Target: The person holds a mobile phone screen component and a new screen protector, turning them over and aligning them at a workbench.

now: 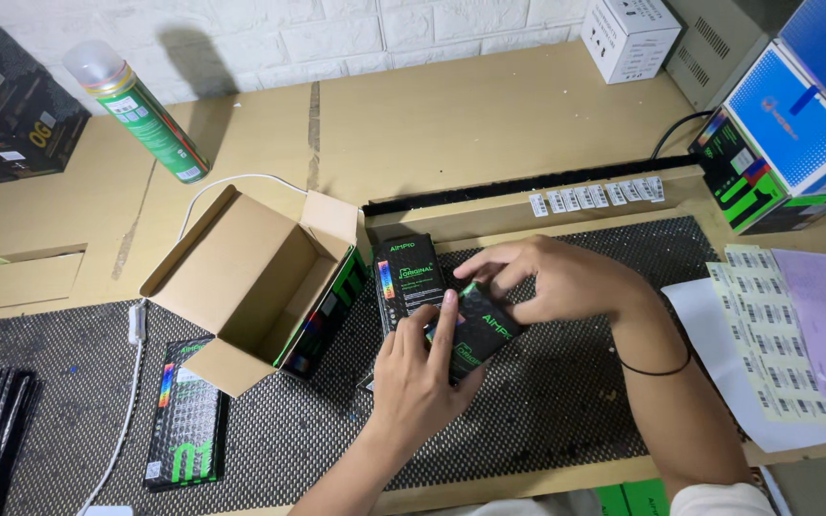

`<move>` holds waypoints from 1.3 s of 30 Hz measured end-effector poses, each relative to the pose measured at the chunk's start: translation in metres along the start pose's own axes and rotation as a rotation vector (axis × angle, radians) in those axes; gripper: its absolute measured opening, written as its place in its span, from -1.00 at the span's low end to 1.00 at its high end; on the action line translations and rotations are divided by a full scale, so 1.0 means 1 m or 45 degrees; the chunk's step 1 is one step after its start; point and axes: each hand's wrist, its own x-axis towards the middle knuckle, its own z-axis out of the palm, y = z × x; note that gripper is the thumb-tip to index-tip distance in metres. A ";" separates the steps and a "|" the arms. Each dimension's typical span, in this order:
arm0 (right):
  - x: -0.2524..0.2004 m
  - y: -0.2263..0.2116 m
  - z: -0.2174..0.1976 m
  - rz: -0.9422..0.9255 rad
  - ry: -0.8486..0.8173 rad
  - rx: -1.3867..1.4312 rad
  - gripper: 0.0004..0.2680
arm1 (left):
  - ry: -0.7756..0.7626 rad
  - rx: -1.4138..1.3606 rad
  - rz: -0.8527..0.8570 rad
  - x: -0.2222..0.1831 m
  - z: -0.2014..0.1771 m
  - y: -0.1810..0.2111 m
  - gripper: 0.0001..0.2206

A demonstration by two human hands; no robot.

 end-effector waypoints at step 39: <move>-0.010 -0.030 0.033 -0.409 0.874 0.245 -0.85 | -0.109 -1.245 -0.040 0.015 -0.010 -0.022 -0.57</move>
